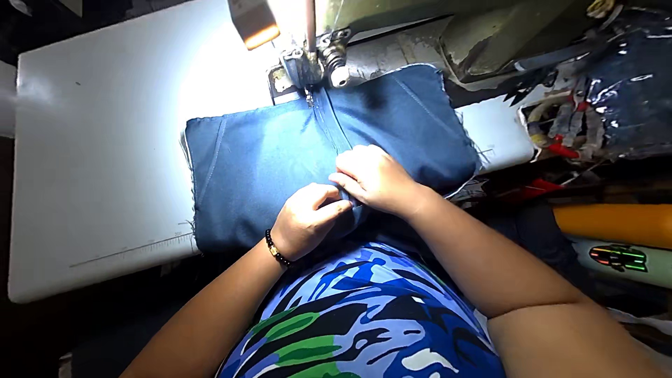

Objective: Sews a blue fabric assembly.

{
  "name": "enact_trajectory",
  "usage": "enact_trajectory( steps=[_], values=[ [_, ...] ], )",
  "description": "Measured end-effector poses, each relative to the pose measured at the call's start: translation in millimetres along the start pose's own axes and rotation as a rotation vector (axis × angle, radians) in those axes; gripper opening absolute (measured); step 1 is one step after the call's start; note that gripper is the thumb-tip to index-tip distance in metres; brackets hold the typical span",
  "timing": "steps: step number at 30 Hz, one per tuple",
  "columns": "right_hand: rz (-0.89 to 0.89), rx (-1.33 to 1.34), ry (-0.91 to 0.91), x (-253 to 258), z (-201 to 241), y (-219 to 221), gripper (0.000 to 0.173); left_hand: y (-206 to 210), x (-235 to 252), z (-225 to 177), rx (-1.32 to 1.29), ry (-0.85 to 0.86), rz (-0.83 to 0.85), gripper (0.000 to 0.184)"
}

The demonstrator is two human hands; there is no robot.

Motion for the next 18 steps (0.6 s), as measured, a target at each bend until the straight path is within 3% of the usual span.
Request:
enact_trajectory(
  steps=[2, 5, 7, 13, 18],
  values=[
    [0.046, 0.025, 0.070, -2.5, -4.9, 1.0, 0.042, -1.1, -0.1, 2.0, -0.051, -0.067, -0.009, 0.014],
    [0.015, 0.095, 0.177, -13.5, 0.2, -1.7, 0.030, -12.6, 10.8, 6.8, -0.249, -0.270, -0.068, 0.019],
    [-0.045, 0.140, 0.213, -19.9, 2.2, -0.8, 0.024, -24.9, 28.1, 13.6, -0.238, -0.310, -0.101, 0.019],
    [-0.074, 0.148, 0.250, -31.9, 6.9, 0.1, 0.022, -21.8, 62.5, 31.2, 0.061, -0.063, 0.326, 0.023],
    [-0.067, 0.111, 0.233, -33.1, 9.2, 1.7, 0.024, -6.2, 63.9, 26.0, 0.172, -0.020, 0.447, 0.023]
  ],
)
Point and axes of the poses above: each hand's wrist, its own x-axis towards the middle knuckle, its own y-axis out of the palm, z = x × y, the point moved 4 cm from there along x, towards the middle knuckle, and after that the axes turned 10 degrees about -x, right-handed, at the moved point
